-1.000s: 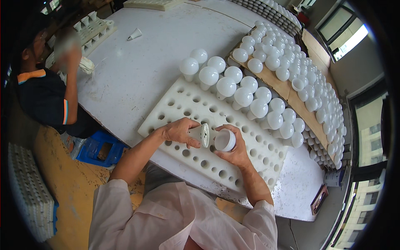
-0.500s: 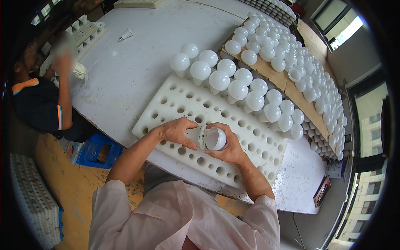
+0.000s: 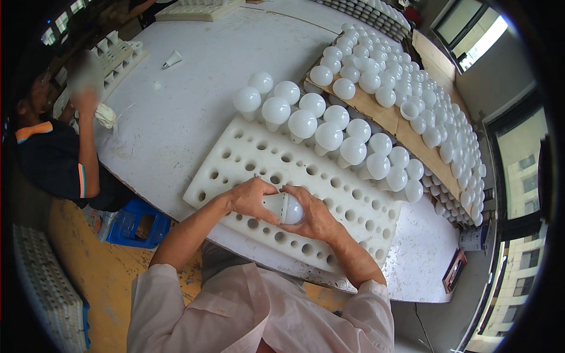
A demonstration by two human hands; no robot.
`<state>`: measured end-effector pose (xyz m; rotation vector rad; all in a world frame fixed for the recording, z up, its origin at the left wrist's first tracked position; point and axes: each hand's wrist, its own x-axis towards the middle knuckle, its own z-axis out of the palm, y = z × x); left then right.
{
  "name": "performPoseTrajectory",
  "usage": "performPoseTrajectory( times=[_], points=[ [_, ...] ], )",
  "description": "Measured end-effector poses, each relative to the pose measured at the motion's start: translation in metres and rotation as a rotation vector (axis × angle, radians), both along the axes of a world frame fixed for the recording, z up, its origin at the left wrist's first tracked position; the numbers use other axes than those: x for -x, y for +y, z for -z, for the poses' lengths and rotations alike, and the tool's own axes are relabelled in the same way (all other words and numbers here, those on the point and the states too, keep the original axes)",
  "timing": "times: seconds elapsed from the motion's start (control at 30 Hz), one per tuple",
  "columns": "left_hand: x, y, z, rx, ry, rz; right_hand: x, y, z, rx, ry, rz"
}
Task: The person assembles lightbulbs by picking up bulb bases and covers, pressing the covers onto the bases by hand, and inserting the assembled lightbulbs into a slotted foam tray.
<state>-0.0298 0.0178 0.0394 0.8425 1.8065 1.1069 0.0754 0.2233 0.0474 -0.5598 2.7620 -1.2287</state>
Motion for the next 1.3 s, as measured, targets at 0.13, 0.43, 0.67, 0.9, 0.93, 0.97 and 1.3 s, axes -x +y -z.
performPoseTrajectory(
  times=[0.13,0.43,0.67,0.9,0.93,0.97,1.3],
  points=[
    [-0.001,-0.001,0.003,-0.07,0.075,-0.014,0.003,0.0,0.004,-0.018,0.054,-0.021],
    [-0.024,0.01,-0.01,0.005,0.237,-0.027,-0.012,0.0,0.01,-0.033,0.219,-0.034],
    [-0.017,0.003,-0.01,-0.069,0.235,-0.07,-0.002,-0.002,0.008,-0.017,0.297,-0.036],
    [-0.014,0.005,-0.007,-0.122,0.189,-0.041,-0.003,0.0,0.013,-0.129,0.256,-0.053],
    [-0.016,0.006,-0.003,-0.122,0.178,-0.036,-0.004,0.0,0.012,-0.138,0.259,-0.051],
    [-0.016,0.007,0.003,-0.148,0.148,-0.088,-0.006,0.0,0.011,-0.147,0.262,-0.049],
    [-0.018,0.005,-0.006,-0.204,-0.037,-0.175,-0.005,0.004,0.013,-0.033,0.268,-0.051]
  ],
)
